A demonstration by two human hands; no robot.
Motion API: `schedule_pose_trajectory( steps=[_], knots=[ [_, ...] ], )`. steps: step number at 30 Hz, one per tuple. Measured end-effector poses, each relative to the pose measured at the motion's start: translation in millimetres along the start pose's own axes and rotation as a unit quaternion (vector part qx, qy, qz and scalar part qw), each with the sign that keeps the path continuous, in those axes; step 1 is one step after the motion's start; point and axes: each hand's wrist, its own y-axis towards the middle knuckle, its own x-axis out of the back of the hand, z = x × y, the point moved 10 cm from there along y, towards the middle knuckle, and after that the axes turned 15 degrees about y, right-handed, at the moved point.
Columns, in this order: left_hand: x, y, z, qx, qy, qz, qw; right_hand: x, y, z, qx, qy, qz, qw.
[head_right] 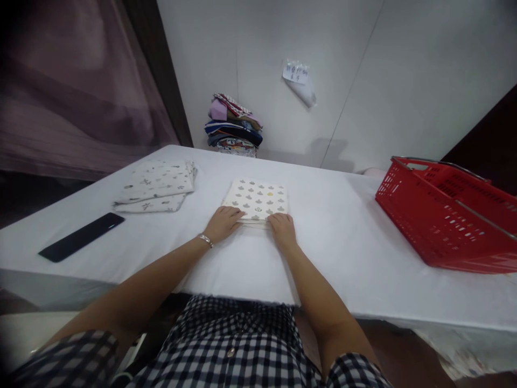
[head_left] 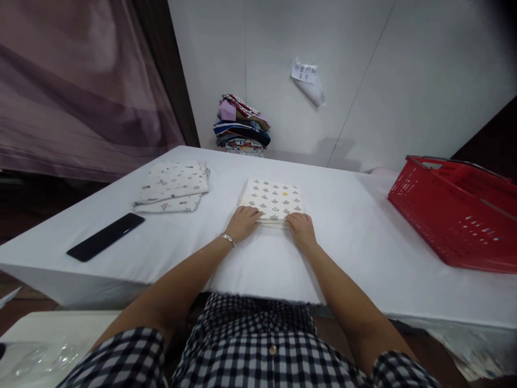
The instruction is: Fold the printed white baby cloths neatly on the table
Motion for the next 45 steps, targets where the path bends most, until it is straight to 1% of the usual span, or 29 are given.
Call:
schedule_pose_trajectory(
  steps=[5,9,12,20,26,30,32,37,40,45],
  knots=[
    [0.1,6.4,2.2,0.000,0.018,0.000,1.000,2.4,-0.7,5.2,0.010,-0.001,-0.001,1.000],
    [-3.3,11.9,5.8,-0.005,0.046,-0.017,0.999,-1.5,1.4,10.3,0.005,-0.005,0.027,1.000],
    [-6.8,15.9,7.4,-0.009,0.068,-0.024,0.997,-5.7,4.7,9.8,-0.008,-0.022,0.043,0.999],
    [-8.4,14.4,2.6,-0.043,0.078,-0.001,0.996,-10.2,8.3,4.9,-0.028,-0.057,0.068,0.996],
    [-5.0,18.0,9.0,-0.034,0.072,0.012,0.997,-11.4,8.6,4.9,-0.030,-0.051,0.076,0.995],
    [4.6,27.7,14.1,-0.033,0.066,-0.015,0.997,-10.6,13.3,6.0,-0.032,-0.062,0.083,0.994],
    [5.8,29.0,16.4,-0.036,0.063,-0.029,0.997,-11.2,14.5,6.2,-0.030,-0.071,0.091,0.993],
    [-9.0,14.9,11.5,-0.072,0.057,-0.033,0.995,-17.2,10.4,5.8,-0.019,-0.086,0.115,0.990],
    [-11.9,9.8,12.0,-0.071,0.062,-0.040,0.995,-17.7,10.1,5.7,-0.017,-0.089,0.118,0.989],
    [2.2,20.7,22.5,-0.052,0.058,-0.081,0.994,-11.0,17.0,7.3,-0.005,-0.097,0.102,0.990]
  ],
)
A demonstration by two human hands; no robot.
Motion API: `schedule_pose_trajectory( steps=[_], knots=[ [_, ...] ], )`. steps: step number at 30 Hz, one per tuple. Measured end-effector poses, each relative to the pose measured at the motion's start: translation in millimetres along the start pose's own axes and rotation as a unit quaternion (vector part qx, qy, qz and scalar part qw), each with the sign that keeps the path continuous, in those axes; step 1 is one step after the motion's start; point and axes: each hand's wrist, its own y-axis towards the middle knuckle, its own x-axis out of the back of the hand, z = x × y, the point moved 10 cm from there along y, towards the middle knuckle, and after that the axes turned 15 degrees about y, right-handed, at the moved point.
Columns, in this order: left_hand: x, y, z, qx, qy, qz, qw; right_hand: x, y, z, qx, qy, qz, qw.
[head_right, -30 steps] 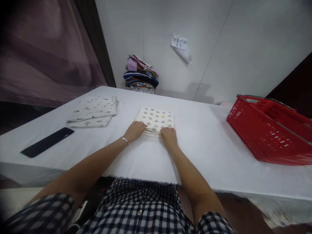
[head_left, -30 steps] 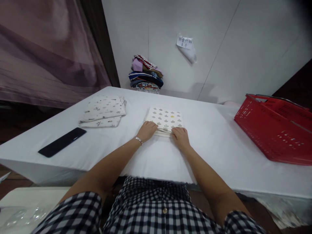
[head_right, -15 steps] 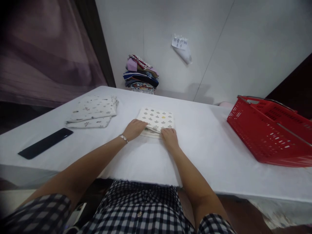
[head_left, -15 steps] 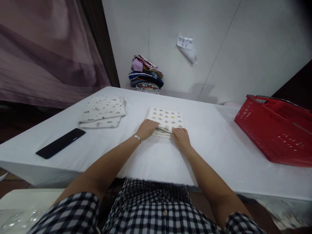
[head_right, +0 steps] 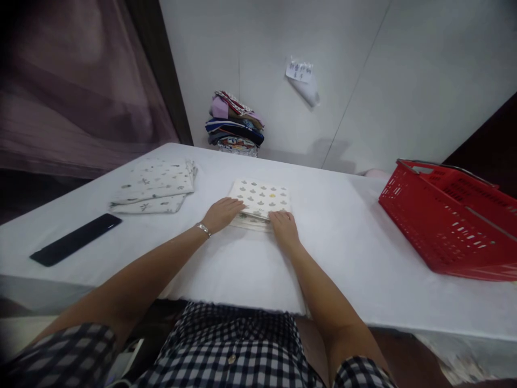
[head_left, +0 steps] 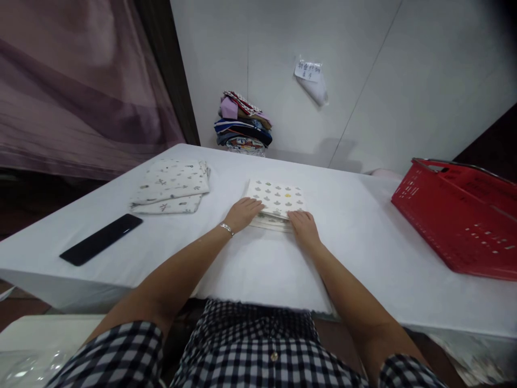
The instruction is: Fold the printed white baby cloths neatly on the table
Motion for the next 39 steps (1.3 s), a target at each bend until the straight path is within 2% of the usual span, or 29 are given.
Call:
schedule_pose_trajectory(
  steps=[2,6,10,18,22,28,33,39],
  knots=[
    [-0.3,0.9,1.1,0.002,-0.006,-0.009,1.000,-0.9,0.0,-3.1,-0.009,-0.009,-0.001,1.000],
    [-14.9,-12.9,-10.6,-0.014,-0.018,0.016,1.000,-15.5,-5.9,-7.0,-0.015,-0.017,0.037,0.999],
    [-20.4,-22.7,-11.6,0.014,-0.026,0.036,0.999,-20.5,-10.0,-6.2,-0.016,-0.016,0.051,0.998],
    [-23.2,-8.5,-4.6,0.042,-0.050,0.115,0.991,-14.8,-1.6,-0.7,-0.040,-0.010,0.061,0.997],
    [-23.4,-4.3,-4.5,0.031,-0.040,0.130,0.990,-18.0,17.4,11.4,-0.028,-0.022,0.074,0.997],
    [-16.8,-0.9,-6.2,0.025,-0.039,0.133,0.990,-35.4,50.9,49.5,0.032,-0.029,0.099,0.994],
    [-15.0,-3.5,1.7,0.082,-0.053,0.149,0.984,-51.1,67.9,63.5,0.031,-0.014,0.115,0.993],
    [-12.2,-21.4,31.4,0.184,-0.102,0.122,0.970,-55.3,74.4,69.0,0.023,-0.020,0.148,0.989]
  ],
)
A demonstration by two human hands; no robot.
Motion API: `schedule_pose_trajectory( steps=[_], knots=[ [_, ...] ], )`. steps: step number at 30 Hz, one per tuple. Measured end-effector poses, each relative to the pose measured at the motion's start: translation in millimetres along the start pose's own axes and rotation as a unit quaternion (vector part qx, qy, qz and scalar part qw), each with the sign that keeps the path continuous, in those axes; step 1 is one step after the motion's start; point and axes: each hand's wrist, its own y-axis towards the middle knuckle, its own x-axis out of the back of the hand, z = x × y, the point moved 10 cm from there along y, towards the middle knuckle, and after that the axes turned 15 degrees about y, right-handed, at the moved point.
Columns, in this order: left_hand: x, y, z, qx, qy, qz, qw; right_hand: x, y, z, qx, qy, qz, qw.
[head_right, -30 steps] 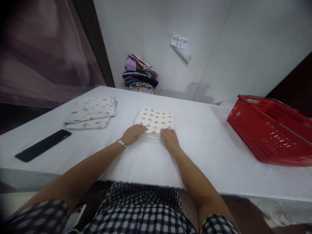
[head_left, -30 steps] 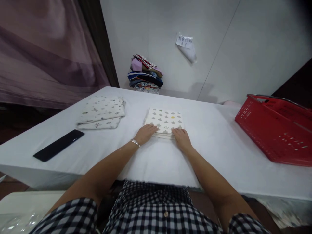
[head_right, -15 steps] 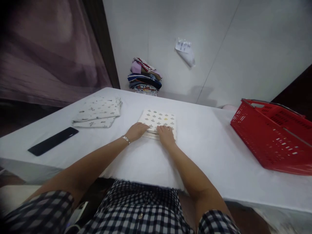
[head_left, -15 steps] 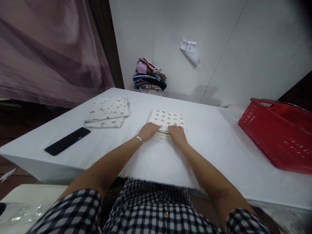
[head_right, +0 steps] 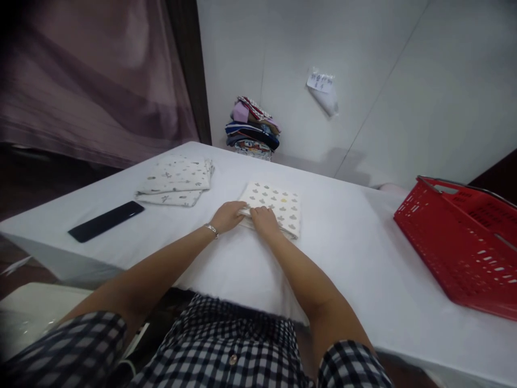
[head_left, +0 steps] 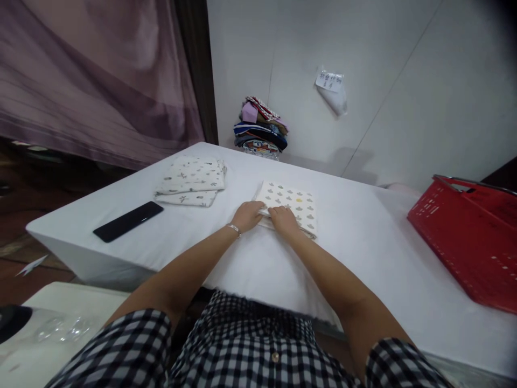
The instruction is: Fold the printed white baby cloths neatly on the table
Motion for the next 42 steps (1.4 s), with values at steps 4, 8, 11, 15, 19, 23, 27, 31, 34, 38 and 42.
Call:
schedule_pose_trajectory(
  steps=[4,8,11,15,19,23,27,31,34,38,42],
  knots=[
    [10.6,-18.9,29.2,0.103,-0.017,-0.055,0.993,4.2,2.2,-3.1,-0.022,0.018,0.011,1.000],
    [7.2,-48.7,42.5,0.220,-0.047,-0.048,0.973,7.5,3.4,-9.5,-0.038,0.039,-0.006,0.999],
    [1.0,-58.7,29.0,0.219,-0.047,-0.022,0.974,7.1,4.0,-15.8,-0.056,0.052,-0.012,0.997],
    [-4.3,-50.6,0.5,0.129,-0.026,-0.006,0.991,6.2,5.3,-17.8,-0.070,0.055,0.001,0.996],
    [-16.3,-36.2,-17.1,0.057,0.021,0.038,0.997,7.2,5.7,-16.6,-0.075,0.049,0.010,0.996],
    [-28.8,-27.1,-19.3,0.045,0.058,0.093,0.993,7.8,5.5,-15.7,-0.077,0.047,0.012,0.996],
    [-32.5,-23.3,-21.8,0.013,0.088,0.125,0.988,7.7,5.6,-14.8,-0.079,0.043,0.020,0.996],
    [-27.9,-18.7,-29.7,-0.036,0.103,0.121,0.987,8.2,6.0,-14.8,-0.074,0.048,0.033,0.996],
    [-22.6,-13.9,-39.8,-0.080,0.096,0.090,0.988,9.0,8.4,-17.3,-0.068,0.064,0.051,0.994],
    [-22.7,-10.7,-50.2,-0.126,0.102,0.072,0.984,7.5,16.1,-20.1,-0.056,0.105,0.096,0.988],
    [-26.4,-8.1,-55.7,-0.137,0.109,0.082,0.981,4.4,23.7,-25.6,-0.076,0.124,0.137,0.980]
  ],
)
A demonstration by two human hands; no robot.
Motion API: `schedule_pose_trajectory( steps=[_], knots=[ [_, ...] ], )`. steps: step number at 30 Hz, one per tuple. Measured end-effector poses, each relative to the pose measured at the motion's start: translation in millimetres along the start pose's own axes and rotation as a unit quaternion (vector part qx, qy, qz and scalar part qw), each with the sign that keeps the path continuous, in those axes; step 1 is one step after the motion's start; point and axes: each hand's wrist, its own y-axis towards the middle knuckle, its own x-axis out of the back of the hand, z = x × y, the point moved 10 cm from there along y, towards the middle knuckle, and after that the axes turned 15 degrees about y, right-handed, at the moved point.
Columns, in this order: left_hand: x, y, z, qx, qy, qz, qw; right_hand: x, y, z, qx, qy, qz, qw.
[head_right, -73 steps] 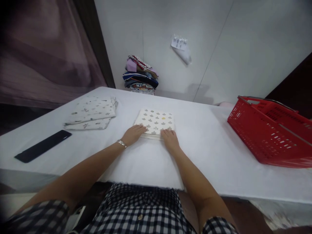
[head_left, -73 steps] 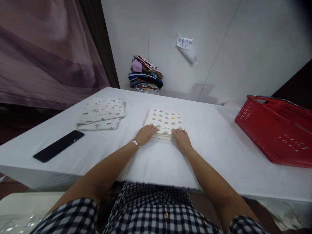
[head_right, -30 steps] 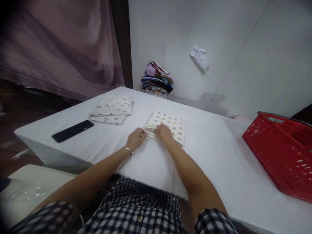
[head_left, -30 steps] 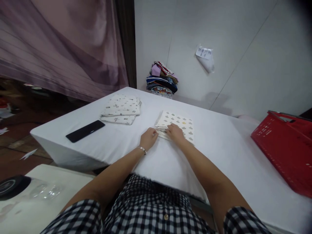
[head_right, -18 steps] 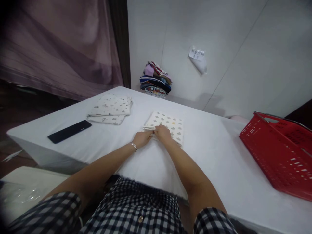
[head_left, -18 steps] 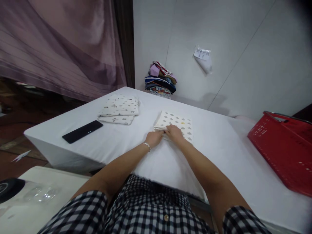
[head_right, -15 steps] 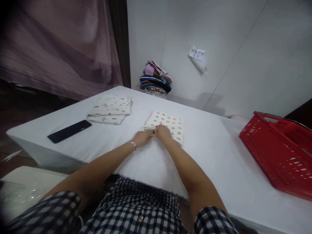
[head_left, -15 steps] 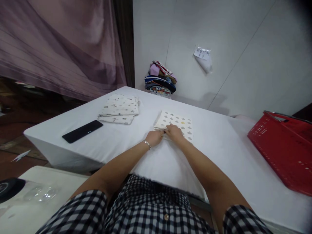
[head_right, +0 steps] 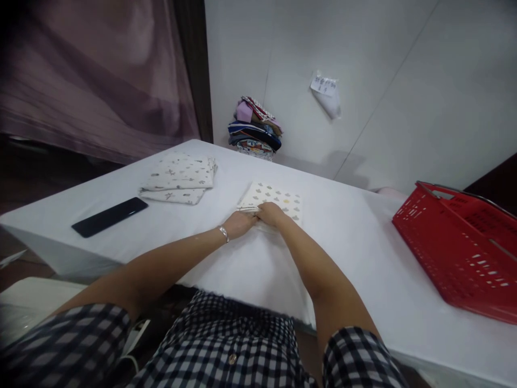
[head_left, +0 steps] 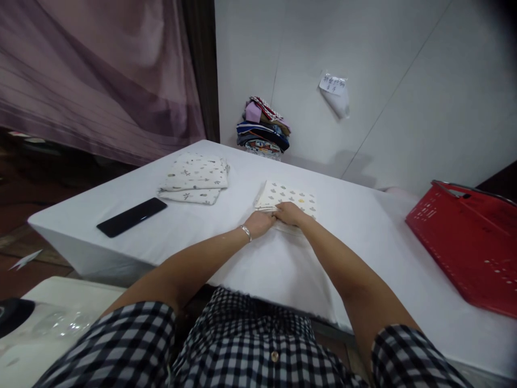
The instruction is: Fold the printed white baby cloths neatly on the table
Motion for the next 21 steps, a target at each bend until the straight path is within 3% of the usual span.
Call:
schedule_pose_trajectory(
  steps=[13,21],
  knots=[
    [-5.2,-7.7,-5.4,-0.004,0.012,0.023,1.000,-3.4,-2.0,-5.8,-0.024,0.020,0.016,0.999],
    [13.2,-0.5,-23.8,-0.024,0.050,-0.011,0.998,0.4,0.3,-9.0,-0.023,0.078,-0.004,0.997]
  ],
)
